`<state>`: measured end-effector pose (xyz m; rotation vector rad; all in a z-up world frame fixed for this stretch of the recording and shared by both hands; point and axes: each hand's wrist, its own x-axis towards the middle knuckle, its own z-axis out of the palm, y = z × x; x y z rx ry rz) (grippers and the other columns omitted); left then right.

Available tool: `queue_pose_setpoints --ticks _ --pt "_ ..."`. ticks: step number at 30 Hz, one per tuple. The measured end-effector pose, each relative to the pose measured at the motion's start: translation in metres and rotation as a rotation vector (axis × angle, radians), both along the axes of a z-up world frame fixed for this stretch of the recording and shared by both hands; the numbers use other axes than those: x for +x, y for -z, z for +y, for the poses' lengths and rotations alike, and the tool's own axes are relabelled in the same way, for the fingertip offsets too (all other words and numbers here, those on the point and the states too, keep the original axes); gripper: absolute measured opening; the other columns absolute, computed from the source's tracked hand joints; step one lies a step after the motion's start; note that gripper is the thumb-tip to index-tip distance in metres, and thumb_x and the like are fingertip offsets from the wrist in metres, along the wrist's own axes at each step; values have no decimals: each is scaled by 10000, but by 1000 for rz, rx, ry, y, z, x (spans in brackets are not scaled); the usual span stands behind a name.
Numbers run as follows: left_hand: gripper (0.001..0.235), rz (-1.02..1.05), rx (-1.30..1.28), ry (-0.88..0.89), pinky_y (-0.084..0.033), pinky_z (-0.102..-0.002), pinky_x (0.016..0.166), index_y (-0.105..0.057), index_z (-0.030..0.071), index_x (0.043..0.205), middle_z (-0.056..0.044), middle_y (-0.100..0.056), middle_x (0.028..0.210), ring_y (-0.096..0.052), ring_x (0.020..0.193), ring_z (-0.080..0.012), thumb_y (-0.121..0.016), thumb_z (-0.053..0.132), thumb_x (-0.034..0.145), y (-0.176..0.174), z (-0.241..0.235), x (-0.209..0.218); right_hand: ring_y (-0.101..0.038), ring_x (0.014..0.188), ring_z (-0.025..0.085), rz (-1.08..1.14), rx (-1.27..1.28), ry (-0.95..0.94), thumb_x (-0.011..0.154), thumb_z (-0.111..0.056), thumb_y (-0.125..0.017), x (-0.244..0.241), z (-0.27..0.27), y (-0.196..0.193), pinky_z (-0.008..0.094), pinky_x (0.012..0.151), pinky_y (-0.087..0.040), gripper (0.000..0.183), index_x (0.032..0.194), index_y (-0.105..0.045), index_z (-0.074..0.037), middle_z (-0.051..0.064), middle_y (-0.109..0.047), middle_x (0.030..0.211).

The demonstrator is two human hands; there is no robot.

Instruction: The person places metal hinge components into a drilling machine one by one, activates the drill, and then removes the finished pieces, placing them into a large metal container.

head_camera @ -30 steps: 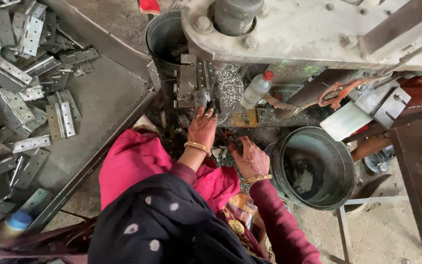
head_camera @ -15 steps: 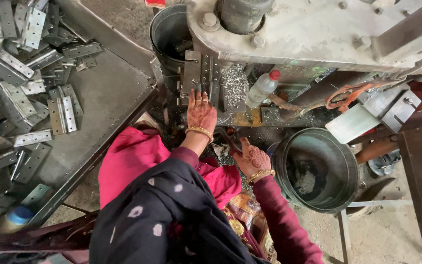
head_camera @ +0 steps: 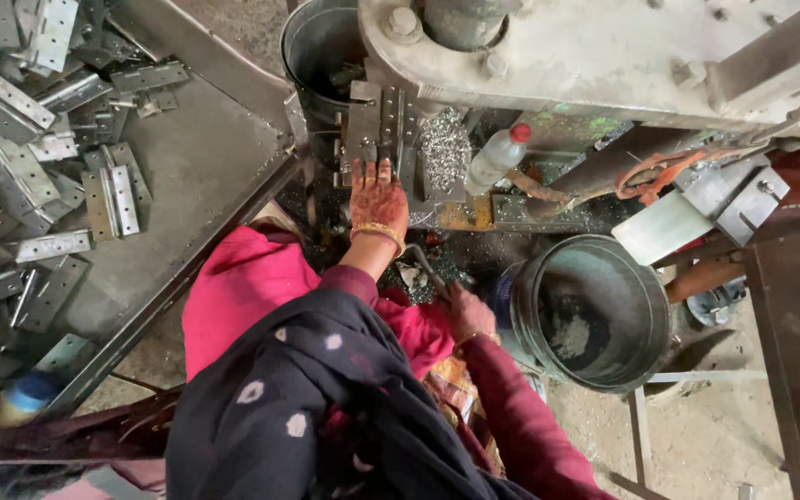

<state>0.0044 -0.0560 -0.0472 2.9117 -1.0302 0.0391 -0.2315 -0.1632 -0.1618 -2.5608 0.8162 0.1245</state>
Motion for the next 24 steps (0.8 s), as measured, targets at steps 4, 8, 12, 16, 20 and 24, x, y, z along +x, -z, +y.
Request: queue_pose_setpoints --ticks 4,8,12,16,20,24 --pt "457 -80 -27 14 -60 -522 1259 -601 61 1383 -108 -442 1578 -311 1505 -306 -372 210 1016 -8 6 -5 -682 855 456 -109 60 -18 914 -511 -660 -6 8 27 560 699 -518 432 1076 -615 -113 217 -717 903" --pt "442 6 107 32 -42 -525 1275 -598 77 1387 -94 -420 1603 -279 1544 -304 -390 214 1021 -18 4 -1 -680 841 453 -52 53 -39 901 -521 -680 -6 -7 -1 553 694 -519 442 1039 -618 -105 216 -715 887" --pt "432 -34 61 13 -37 -534 1264 -611 70 1373 -108 -406 1616 -286 1528 -310 -401 223 1028 -14 -12 11 -679 827 450 -13 62 5 889 -530 -701 0 -9 19 546 688 -520 454 1003 -622 -98 216 -713 871" --pt "495 -100 -11 6 -24 -531 1236 -612 68 1369 -96 -427 1562 -291 1488 -317 -431 241 943 -12 -4 6 -678 814 447 -147 77 -50 877 -540 -722 -3 -6 55 539 683 -521 468 966 -625 -90 216 -710 856" --pt "410 67 136 31 -2 -520 1313 -631 95 1365 -81 -391 1650 -226 1604 -296 -361 254 1101 -26 -10 21 -707 802 424 -66 106 -82 928 -472 -615 -4 -23 16 538 689 -523 362 1063 -617 -137 182 -726 859" --pt "421 7 118 -8 -26 -527 1289 -614 101 1398 -82 -394 1653 -271 1563 -308 -413 226 1049 -30 -21 26 -698 823 440 -26 94 3 906 -484 -662 4 -5 25 541 687 -527 392 1071 -616 -130 206 -724 880"
